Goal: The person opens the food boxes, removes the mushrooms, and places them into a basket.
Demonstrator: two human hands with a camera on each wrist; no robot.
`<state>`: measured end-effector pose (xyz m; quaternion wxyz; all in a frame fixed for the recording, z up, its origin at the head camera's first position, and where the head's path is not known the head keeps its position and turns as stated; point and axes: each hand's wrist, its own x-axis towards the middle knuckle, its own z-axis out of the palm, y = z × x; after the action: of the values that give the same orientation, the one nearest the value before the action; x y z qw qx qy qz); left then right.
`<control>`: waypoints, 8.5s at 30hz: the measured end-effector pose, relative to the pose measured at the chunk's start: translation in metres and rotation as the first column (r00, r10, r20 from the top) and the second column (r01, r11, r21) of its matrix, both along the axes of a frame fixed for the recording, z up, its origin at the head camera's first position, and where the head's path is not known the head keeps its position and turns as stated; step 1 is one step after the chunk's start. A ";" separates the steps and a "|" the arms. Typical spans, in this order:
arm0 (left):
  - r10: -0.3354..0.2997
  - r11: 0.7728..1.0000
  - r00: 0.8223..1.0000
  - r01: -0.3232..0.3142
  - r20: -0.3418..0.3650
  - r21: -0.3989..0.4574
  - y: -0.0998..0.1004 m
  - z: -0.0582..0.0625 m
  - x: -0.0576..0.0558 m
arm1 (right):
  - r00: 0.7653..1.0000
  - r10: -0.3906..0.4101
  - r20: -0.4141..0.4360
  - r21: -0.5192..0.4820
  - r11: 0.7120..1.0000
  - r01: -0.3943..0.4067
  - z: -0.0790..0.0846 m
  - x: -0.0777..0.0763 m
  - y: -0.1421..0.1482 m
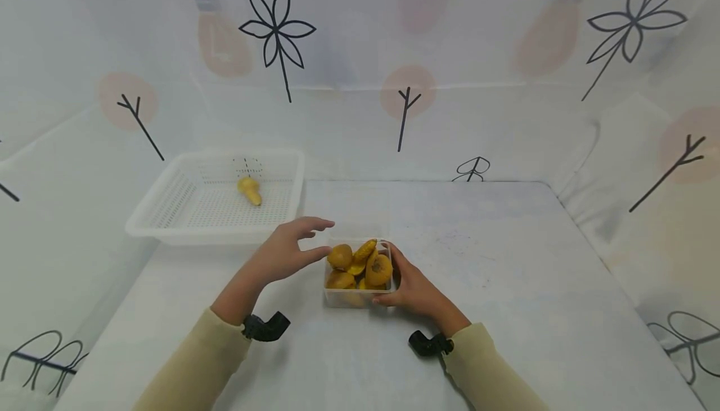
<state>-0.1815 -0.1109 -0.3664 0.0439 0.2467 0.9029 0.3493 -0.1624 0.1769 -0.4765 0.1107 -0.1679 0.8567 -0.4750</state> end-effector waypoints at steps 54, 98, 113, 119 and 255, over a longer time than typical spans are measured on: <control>-0.256 0.941 0.967 0.247 0.007 0.230 0.059 -0.021 0.017 | 1.000 0.003 -0.031 -0.012 1.000 -0.003 -0.001 0.002 0.002; -0.220 0.975 0.972 0.221 -0.081 0.014 0.083 -0.026 0.025 | 0.998 0.020 -0.052 -0.002 1.000 -0.020 -0.004 0.001 0.002; -0.196 0.980 0.975 0.199 -0.104 0.020 0.081 -0.025 0.029 | 0.997 0.009 -0.071 0.022 1.000 -0.008 -0.004 -0.001 0.000; -0.203 0.976 0.971 0.211 -0.125 0.059 0.078 -0.023 0.029 | 0.998 0.009 -0.061 0.009 1.000 -0.009 -0.002 0.000 0.000; 0.532 0.837 0.810 -0.457 -0.246 0.302 -0.065 -0.021 -0.044 | 1.000 -0.006 -0.019 0.045 0.999 0.007 -0.003 -0.001 0.001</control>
<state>-0.2255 -0.1755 -0.3870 -0.2248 0.0585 0.8842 0.4052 -0.1637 0.1777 -0.4793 0.1050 -0.1670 0.8686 -0.4545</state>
